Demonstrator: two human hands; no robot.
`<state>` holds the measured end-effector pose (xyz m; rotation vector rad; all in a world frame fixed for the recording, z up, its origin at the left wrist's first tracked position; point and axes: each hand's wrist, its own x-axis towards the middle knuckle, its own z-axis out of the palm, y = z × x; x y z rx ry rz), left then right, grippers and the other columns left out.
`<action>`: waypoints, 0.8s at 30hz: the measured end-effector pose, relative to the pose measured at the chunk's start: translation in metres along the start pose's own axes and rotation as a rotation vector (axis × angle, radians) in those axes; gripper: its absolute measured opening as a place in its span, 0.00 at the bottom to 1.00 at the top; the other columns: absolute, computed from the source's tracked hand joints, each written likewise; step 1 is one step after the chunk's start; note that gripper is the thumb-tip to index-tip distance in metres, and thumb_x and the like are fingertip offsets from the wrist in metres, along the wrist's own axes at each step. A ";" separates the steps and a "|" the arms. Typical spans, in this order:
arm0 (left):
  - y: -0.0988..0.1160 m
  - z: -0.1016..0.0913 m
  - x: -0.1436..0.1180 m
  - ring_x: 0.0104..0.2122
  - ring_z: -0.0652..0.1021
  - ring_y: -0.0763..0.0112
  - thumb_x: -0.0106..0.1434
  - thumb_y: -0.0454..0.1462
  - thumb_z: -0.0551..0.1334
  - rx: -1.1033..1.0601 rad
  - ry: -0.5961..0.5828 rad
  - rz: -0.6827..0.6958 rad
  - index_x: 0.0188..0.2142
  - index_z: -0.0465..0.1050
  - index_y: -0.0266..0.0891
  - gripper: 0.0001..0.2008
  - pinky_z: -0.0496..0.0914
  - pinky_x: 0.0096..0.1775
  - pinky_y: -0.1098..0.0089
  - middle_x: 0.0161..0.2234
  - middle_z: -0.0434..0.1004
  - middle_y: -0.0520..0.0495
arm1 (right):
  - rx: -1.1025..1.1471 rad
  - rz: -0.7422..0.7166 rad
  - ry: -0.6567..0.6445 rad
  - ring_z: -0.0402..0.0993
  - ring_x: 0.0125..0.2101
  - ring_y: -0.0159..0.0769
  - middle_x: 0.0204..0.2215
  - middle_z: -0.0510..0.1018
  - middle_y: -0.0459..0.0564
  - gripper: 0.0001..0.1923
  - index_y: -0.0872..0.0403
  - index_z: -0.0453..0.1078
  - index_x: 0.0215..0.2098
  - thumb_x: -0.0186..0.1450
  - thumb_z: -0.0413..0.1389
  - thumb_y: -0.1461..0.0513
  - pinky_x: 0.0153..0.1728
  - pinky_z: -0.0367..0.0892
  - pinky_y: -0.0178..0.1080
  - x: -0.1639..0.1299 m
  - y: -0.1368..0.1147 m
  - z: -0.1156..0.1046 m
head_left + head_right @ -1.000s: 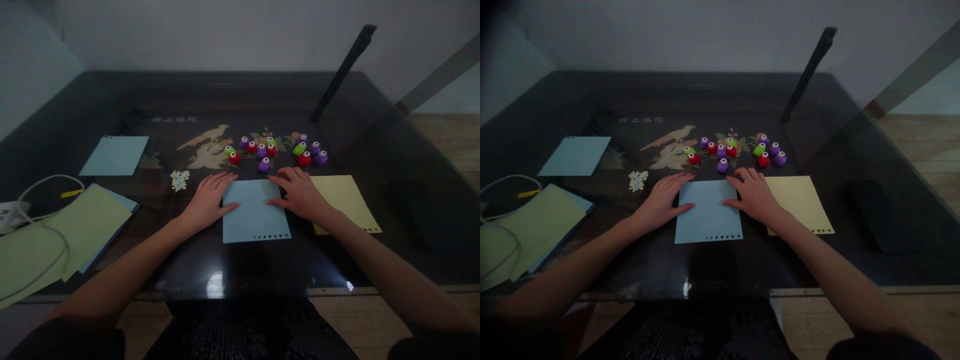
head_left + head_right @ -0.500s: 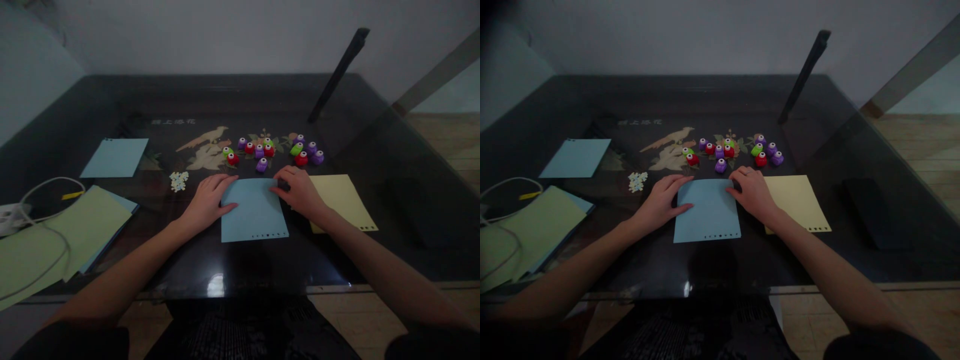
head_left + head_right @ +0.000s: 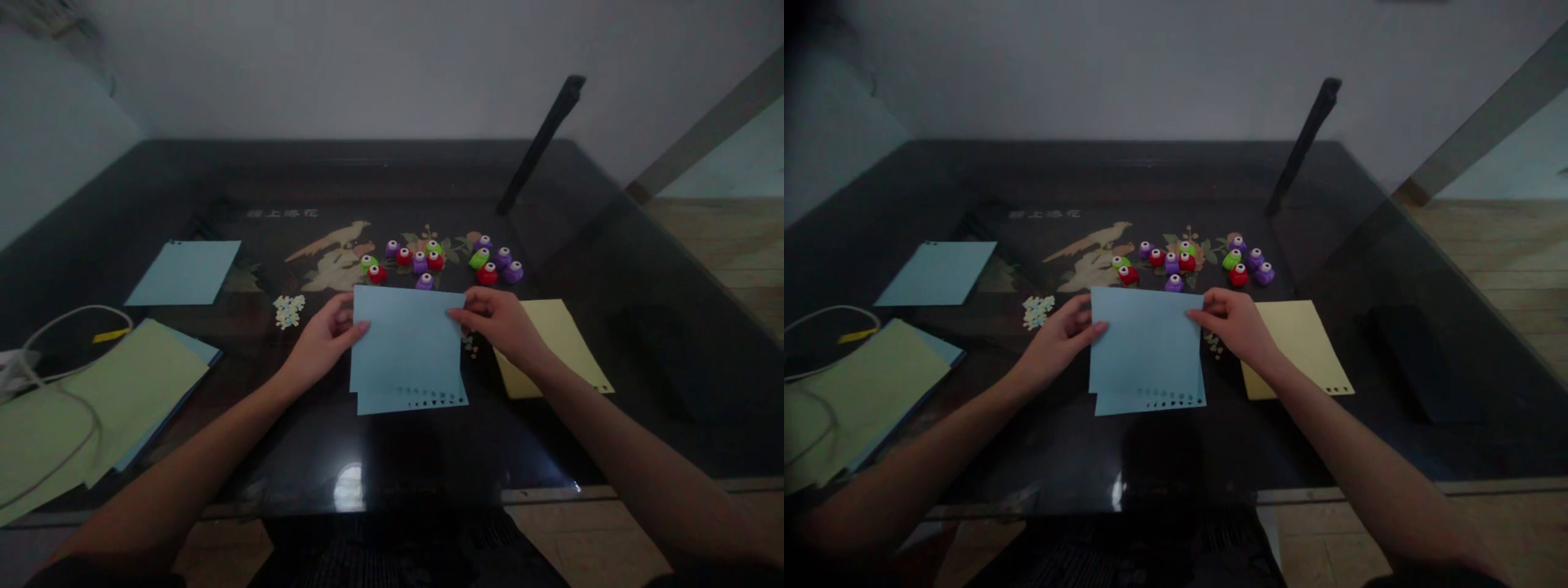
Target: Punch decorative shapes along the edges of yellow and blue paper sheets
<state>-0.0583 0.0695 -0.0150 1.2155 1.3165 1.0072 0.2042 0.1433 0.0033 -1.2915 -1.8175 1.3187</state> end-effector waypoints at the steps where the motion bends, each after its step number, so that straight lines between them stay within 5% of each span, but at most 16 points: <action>1: 0.001 0.001 -0.002 0.36 0.80 0.63 0.61 0.43 0.62 -0.013 -0.027 -0.031 0.50 0.67 0.37 0.20 0.75 0.41 0.60 0.38 0.80 0.45 | 0.048 0.026 0.004 0.70 0.22 0.34 0.21 0.76 0.45 0.12 0.53 0.67 0.26 0.56 0.62 0.55 0.27 0.63 0.38 0.000 0.001 -0.001; 6: 0.004 0.005 -0.007 0.29 0.80 0.66 0.59 0.43 0.63 -0.060 -0.117 -0.156 0.40 0.75 0.35 0.15 0.75 0.32 0.66 0.31 0.82 0.46 | 0.195 0.116 -0.039 0.67 0.19 0.29 0.20 0.75 0.44 0.15 0.54 0.68 0.27 0.54 0.64 0.53 0.23 0.60 0.35 -0.001 0.001 -0.007; 13: 0.001 0.003 -0.007 0.25 0.78 0.69 0.56 0.46 0.66 -0.082 0.030 -0.127 0.38 0.76 0.35 0.17 0.72 0.28 0.71 0.28 0.81 0.48 | 0.184 0.213 -0.385 0.68 0.19 0.27 0.21 0.76 0.46 0.13 0.56 0.73 0.31 0.57 0.63 0.54 0.21 0.57 0.33 -0.007 -0.006 -0.007; 24: 0.009 0.009 -0.013 0.25 0.78 0.68 0.57 0.45 0.64 -0.050 0.042 -0.045 0.34 0.74 0.36 0.14 0.74 0.27 0.71 0.24 0.79 0.51 | 0.281 0.227 -0.345 0.74 0.25 0.30 0.28 0.81 0.48 0.11 0.55 0.76 0.33 0.55 0.64 0.57 0.28 0.68 0.35 -0.006 -0.006 -0.005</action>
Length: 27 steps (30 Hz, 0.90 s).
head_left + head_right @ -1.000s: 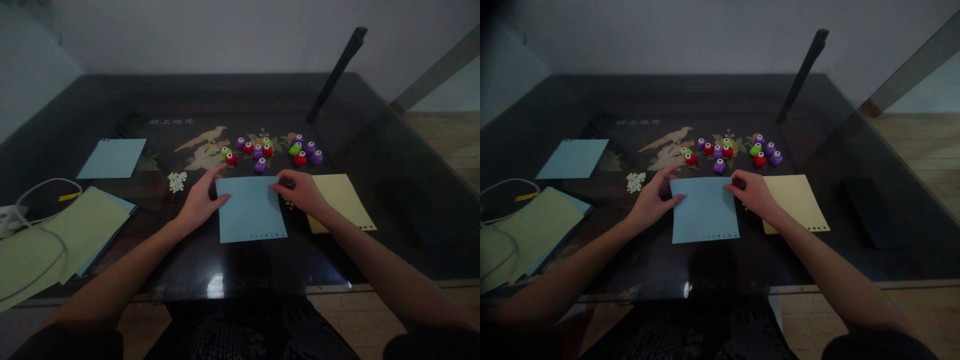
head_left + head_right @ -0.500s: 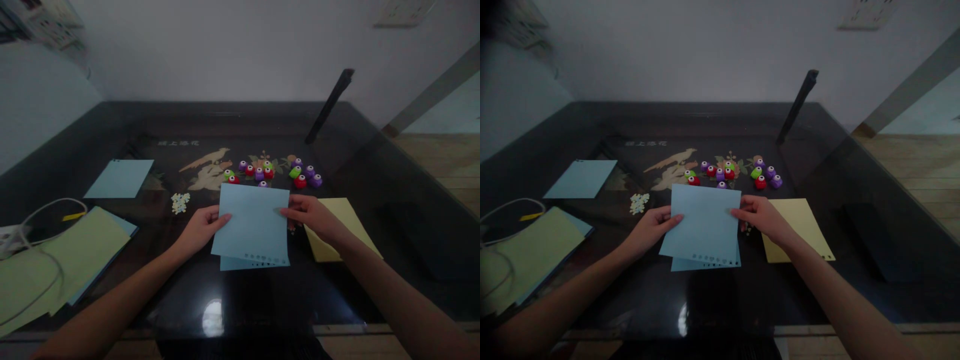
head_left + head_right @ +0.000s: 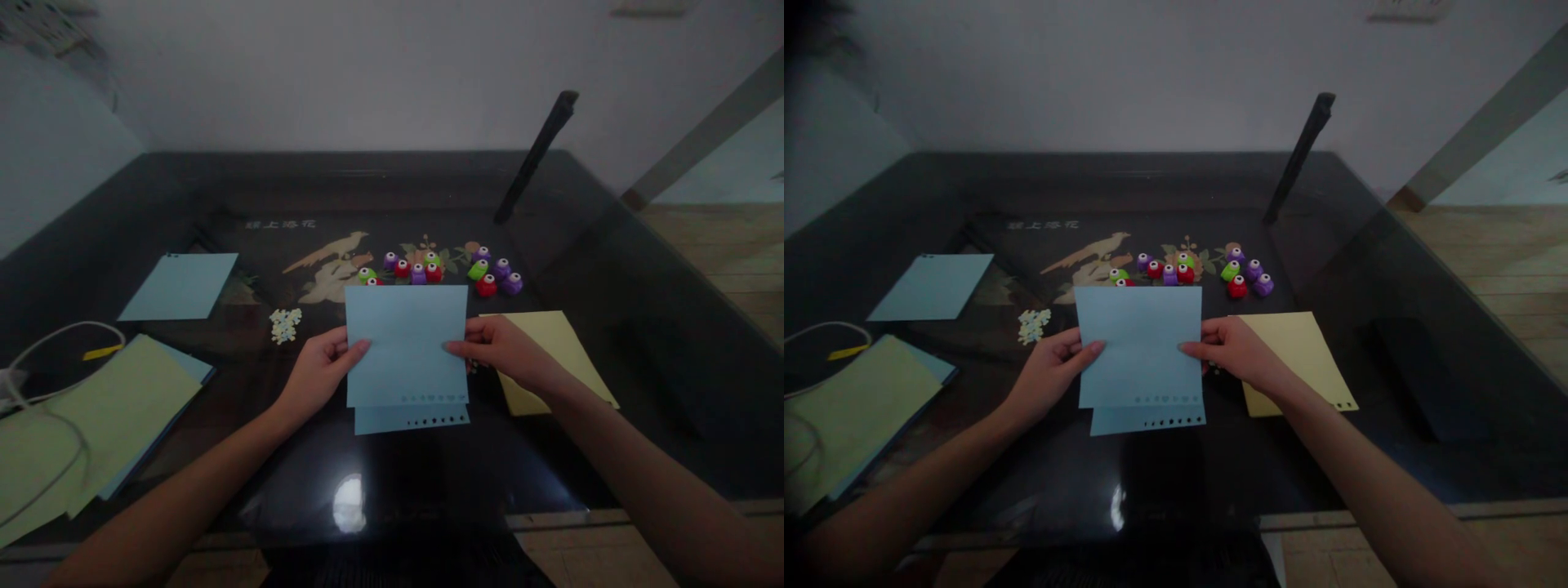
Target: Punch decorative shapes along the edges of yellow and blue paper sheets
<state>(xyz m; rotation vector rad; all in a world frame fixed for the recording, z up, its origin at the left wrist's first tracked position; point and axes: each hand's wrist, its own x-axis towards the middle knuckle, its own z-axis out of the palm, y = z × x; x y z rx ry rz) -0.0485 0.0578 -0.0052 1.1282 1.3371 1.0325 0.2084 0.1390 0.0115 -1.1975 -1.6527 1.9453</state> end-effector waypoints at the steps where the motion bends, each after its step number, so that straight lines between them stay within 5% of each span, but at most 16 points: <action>1: 0.000 0.000 0.000 0.25 0.78 0.68 0.58 0.45 0.64 0.010 -0.003 0.008 0.33 0.74 0.36 0.13 0.74 0.27 0.70 0.24 0.78 0.51 | 0.003 0.005 0.001 0.74 0.26 0.31 0.29 0.82 0.49 0.11 0.55 0.77 0.33 0.55 0.64 0.57 0.28 0.68 0.35 0.000 0.001 0.000; 10: 0.001 0.004 -0.001 0.25 0.79 0.67 0.58 0.44 0.63 0.045 -0.009 0.038 0.33 0.74 0.36 0.12 0.74 0.28 0.69 0.24 0.79 0.50 | -0.007 0.028 0.022 0.75 0.25 0.31 0.28 0.82 0.48 0.11 0.56 0.78 0.32 0.53 0.66 0.58 0.27 0.68 0.35 0.001 0.002 -0.002; 16: 0.003 0.005 -0.002 0.25 0.78 0.68 0.58 0.42 0.62 0.061 0.014 0.061 0.33 0.74 0.37 0.10 0.73 0.27 0.70 0.23 0.77 0.51 | 0.007 0.025 0.028 0.79 0.31 0.35 0.33 0.84 0.49 0.09 0.53 0.78 0.32 0.53 0.66 0.59 0.36 0.72 0.39 0.002 0.003 -0.002; 27: -0.004 -0.004 0.004 0.27 0.72 0.69 0.64 0.48 0.56 0.238 0.028 0.135 0.30 0.75 0.37 0.18 0.68 0.30 0.71 0.25 0.73 0.51 | -0.018 0.009 0.076 0.80 0.33 0.38 0.34 0.84 0.50 0.08 0.54 0.79 0.32 0.54 0.66 0.59 0.42 0.74 0.44 0.000 0.001 -0.006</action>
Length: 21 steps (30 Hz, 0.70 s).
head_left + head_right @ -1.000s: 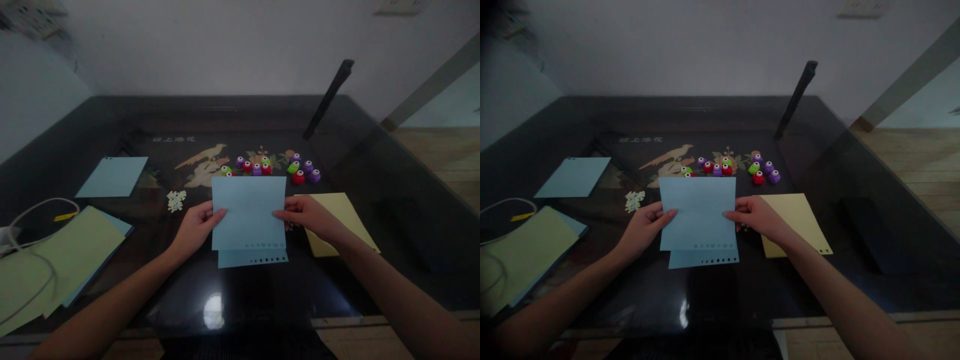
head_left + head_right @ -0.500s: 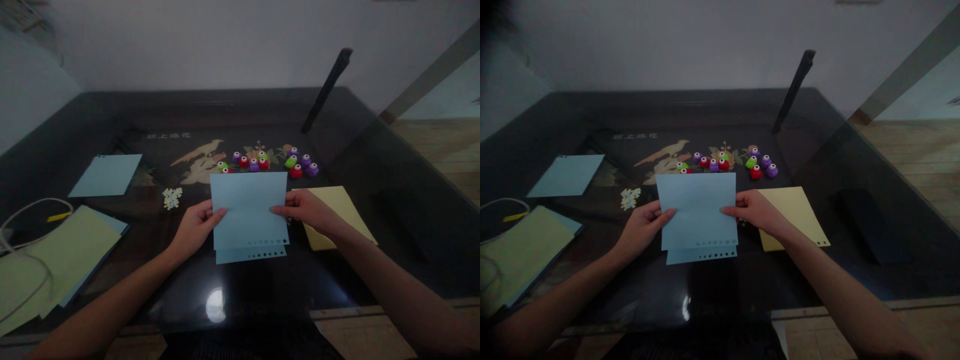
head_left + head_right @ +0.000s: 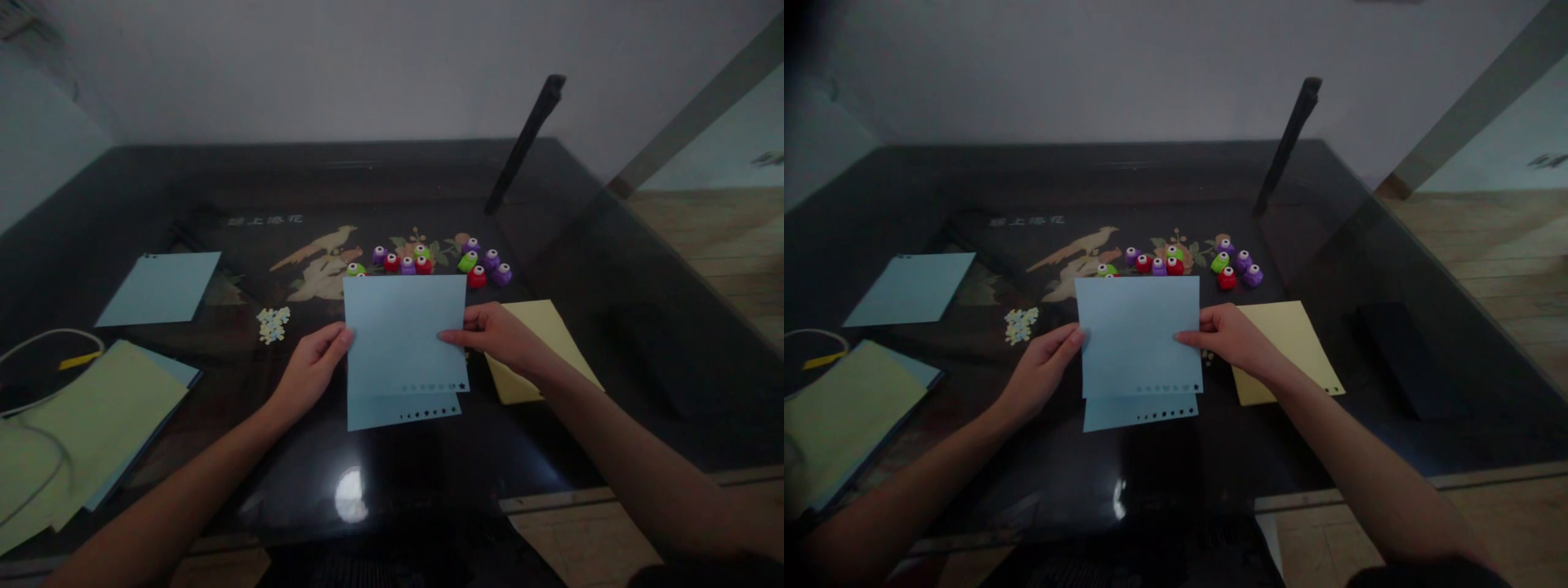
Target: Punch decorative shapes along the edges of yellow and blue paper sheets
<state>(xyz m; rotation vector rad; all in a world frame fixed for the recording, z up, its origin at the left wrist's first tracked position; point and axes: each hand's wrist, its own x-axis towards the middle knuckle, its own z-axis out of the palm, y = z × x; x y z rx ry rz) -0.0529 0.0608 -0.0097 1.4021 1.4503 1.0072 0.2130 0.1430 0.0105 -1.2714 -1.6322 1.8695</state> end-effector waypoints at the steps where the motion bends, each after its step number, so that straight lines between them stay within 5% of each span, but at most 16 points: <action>1: 0.001 -0.001 0.001 0.26 0.71 0.70 0.65 0.48 0.55 0.006 0.000 0.001 0.30 0.75 0.37 0.18 0.68 0.30 0.71 0.24 0.71 0.52 | -0.004 -0.007 0.004 0.80 0.33 0.38 0.34 0.84 0.50 0.08 0.54 0.79 0.32 0.54 0.66 0.59 0.42 0.74 0.44 0.000 0.000 -0.001; 13: 0.003 -0.013 0.020 0.27 0.78 0.70 0.64 0.44 0.59 -0.081 -0.035 -0.028 0.40 0.74 0.36 0.14 0.70 0.31 0.71 0.31 0.80 0.46 | -0.035 -0.021 0.176 0.78 0.30 0.38 0.29 0.82 0.51 0.11 0.54 0.78 0.28 0.51 0.67 0.56 0.35 0.73 0.42 -0.012 -0.007 -0.021; 21: -0.003 -0.027 0.064 0.39 0.77 0.64 0.63 0.37 0.57 0.603 0.106 0.183 0.46 0.72 0.35 0.13 0.71 0.44 0.63 0.44 0.76 0.41 | -0.093 -0.023 0.369 0.65 0.20 0.31 0.21 0.77 0.48 0.13 0.53 0.76 0.24 0.49 0.66 0.51 0.23 0.61 0.38 -0.025 0.000 -0.045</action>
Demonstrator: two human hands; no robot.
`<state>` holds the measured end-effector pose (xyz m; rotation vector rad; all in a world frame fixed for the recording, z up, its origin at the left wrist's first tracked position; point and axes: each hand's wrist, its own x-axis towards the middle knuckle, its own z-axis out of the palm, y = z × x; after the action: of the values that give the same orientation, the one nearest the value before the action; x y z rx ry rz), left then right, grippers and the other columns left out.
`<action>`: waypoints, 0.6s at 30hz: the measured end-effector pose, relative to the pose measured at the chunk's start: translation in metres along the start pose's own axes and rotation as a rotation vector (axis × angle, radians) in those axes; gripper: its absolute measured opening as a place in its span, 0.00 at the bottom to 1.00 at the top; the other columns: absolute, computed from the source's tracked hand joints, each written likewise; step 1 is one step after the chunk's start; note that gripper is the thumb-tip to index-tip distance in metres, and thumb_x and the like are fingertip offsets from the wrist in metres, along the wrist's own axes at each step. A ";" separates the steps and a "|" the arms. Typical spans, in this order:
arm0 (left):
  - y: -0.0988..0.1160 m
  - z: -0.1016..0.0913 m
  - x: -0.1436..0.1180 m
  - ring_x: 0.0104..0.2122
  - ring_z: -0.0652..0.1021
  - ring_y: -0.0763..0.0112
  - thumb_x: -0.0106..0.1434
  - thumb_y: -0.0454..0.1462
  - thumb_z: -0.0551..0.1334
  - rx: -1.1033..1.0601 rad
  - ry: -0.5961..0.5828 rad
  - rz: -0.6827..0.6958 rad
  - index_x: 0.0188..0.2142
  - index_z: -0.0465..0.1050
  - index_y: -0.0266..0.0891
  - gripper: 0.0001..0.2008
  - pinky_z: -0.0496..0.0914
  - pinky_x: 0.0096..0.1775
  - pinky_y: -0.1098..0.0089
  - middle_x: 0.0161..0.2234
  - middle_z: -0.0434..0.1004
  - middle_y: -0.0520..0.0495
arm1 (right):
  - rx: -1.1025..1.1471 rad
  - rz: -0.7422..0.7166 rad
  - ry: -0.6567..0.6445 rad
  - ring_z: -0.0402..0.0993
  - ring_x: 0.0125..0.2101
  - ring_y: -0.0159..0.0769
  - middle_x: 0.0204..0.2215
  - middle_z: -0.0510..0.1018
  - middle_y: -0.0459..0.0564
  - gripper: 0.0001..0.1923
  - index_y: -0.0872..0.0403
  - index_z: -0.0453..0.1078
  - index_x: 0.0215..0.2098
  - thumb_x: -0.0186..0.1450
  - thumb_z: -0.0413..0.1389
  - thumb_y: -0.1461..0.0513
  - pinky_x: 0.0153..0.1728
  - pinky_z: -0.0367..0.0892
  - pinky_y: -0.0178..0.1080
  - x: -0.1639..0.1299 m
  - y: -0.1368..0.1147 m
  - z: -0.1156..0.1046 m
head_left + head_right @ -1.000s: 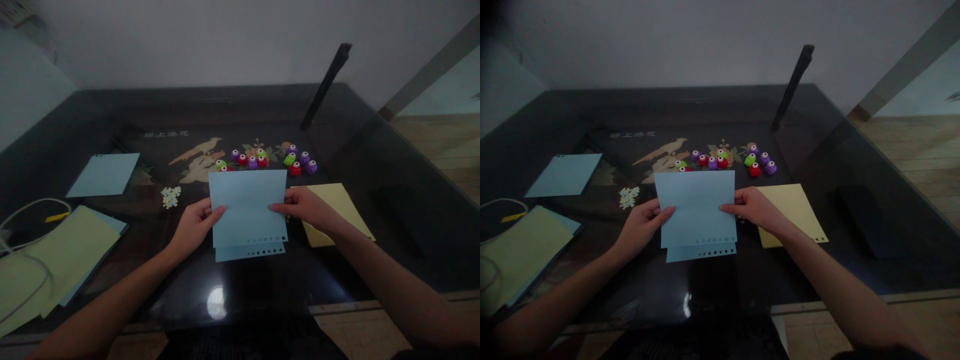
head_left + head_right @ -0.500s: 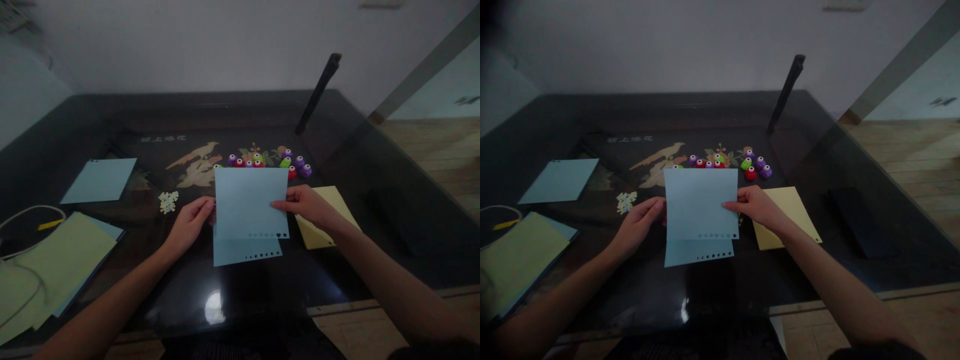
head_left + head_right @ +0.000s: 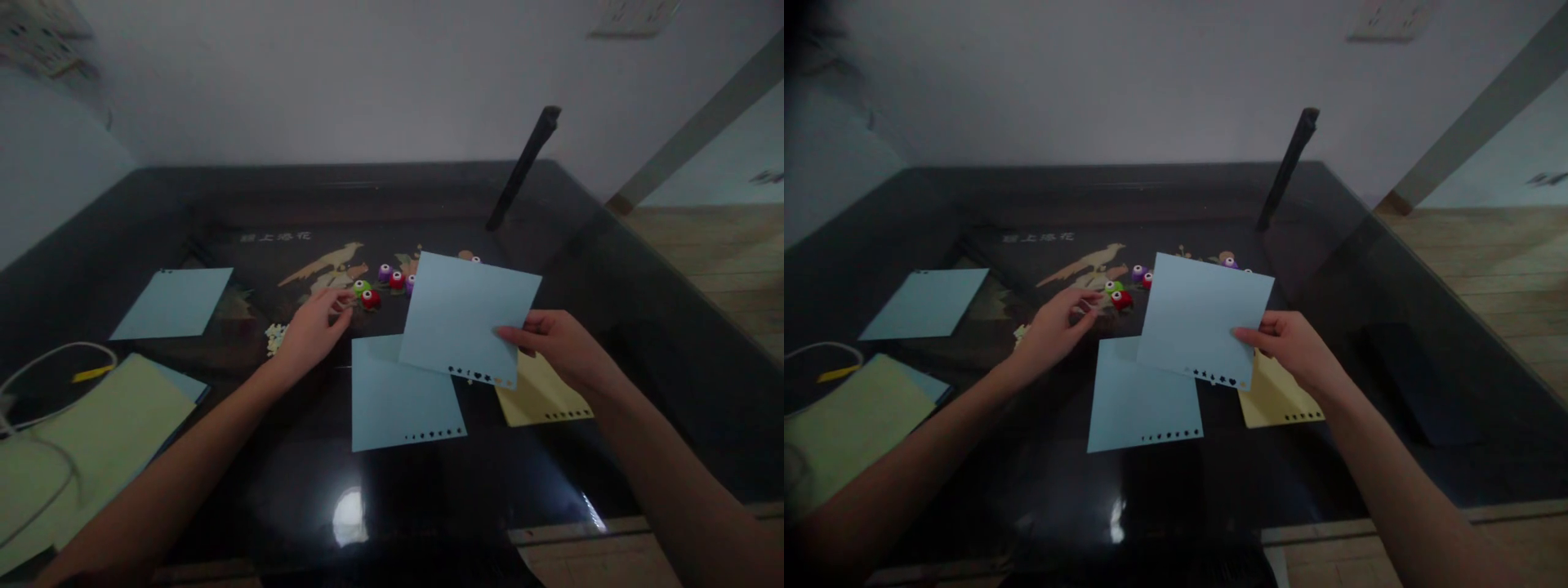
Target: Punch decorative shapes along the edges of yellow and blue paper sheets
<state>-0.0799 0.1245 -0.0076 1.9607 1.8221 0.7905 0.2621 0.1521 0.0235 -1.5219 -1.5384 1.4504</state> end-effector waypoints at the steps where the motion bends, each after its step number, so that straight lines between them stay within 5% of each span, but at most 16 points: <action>1: -0.001 0.002 0.005 0.40 0.76 0.63 0.63 0.37 0.57 0.070 0.003 0.020 0.48 0.71 0.35 0.14 0.71 0.44 0.62 0.44 0.74 0.40 | -0.014 -0.009 0.023 0.62 0.19 0.30 0.20 0.76 0.47 0.14 0.53 0.75 0.24 0.49 0.65 0.51 0.22 0.58 0.38 0.001 0.002 -0.004; 6: 0.002 0.015 0.025 0.47 0.74 0.57 0.64 0.37 0.57 0.293 0.019 0.127 0.48 0.70 0.34 0.14 0.68 0.49 0.59 0.46 0.72 0.39 | -0.085 -0.070 0.122 0.55 0.18 0.29 0.16 0.69 0.44 0.14 0.52 0.72 0.19 0.49 0.64 0.51 0.21 0.50 0.37 0.004 0.005 -0.019; 18: 0.015 0.021 0.028 0.46 0.73 0.54 0.64 0.37 0.58 0.499 -0.068 0.195 0.45 0.72 0.38 0.11 0.68 0.46 0.58 0.46 0.74 0.38 | 0.000 0.011 0.169 0.57 0.18 0.30 0.16 0.70 0.45 0.14 0.51 0.71 0.19 0.48 0.65 0.51 0.21 0.53 0.37 0.003 0.014 -0.025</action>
<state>-0.0546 0.1527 -0.0105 2.4659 1.9443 0.3282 0.2887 0.1595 0.0167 -1.6118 -1.4316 1.2913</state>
